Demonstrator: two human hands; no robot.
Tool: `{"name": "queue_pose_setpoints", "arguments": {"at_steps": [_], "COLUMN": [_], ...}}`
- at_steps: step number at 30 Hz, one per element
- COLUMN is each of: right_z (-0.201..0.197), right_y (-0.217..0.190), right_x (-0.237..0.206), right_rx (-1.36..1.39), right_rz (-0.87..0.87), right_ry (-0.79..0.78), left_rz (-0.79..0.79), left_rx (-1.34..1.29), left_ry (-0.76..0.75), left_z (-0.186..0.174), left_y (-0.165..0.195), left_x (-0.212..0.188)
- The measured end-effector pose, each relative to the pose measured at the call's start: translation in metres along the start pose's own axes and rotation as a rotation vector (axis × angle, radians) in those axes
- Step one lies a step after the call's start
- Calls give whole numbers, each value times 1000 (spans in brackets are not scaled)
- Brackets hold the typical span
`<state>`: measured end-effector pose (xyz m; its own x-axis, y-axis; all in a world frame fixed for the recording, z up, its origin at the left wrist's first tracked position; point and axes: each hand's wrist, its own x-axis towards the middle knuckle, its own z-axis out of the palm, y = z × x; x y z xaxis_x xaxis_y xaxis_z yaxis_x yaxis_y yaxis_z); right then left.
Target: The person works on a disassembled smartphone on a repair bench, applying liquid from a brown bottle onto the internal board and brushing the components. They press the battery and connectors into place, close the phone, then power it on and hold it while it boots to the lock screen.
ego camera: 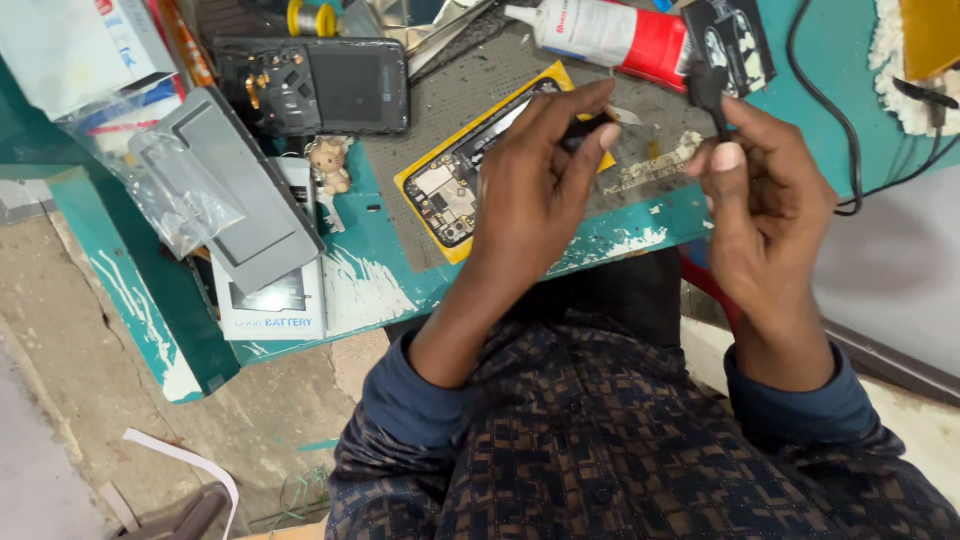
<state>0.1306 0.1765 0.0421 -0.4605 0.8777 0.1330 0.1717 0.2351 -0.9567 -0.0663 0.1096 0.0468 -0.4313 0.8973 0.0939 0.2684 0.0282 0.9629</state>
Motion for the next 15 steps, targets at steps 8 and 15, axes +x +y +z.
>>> {"name": "queue_pose_setpoints", "arguments": {"at_steps": [8, 15], "right_z": [7, 3], "right_y": [1, -27], "right_x": [4, 13], "right_rx": [-364, -619], "right_rz": [-283, -243], "right_ry": [-79, -233], "left_rz": [-78, -122], "left_rx": [-207, -125], "left_ry": [-91, -102], "left_z": [9, 6], "left_y": [-22, -25], "left_x": [13, 12]}}
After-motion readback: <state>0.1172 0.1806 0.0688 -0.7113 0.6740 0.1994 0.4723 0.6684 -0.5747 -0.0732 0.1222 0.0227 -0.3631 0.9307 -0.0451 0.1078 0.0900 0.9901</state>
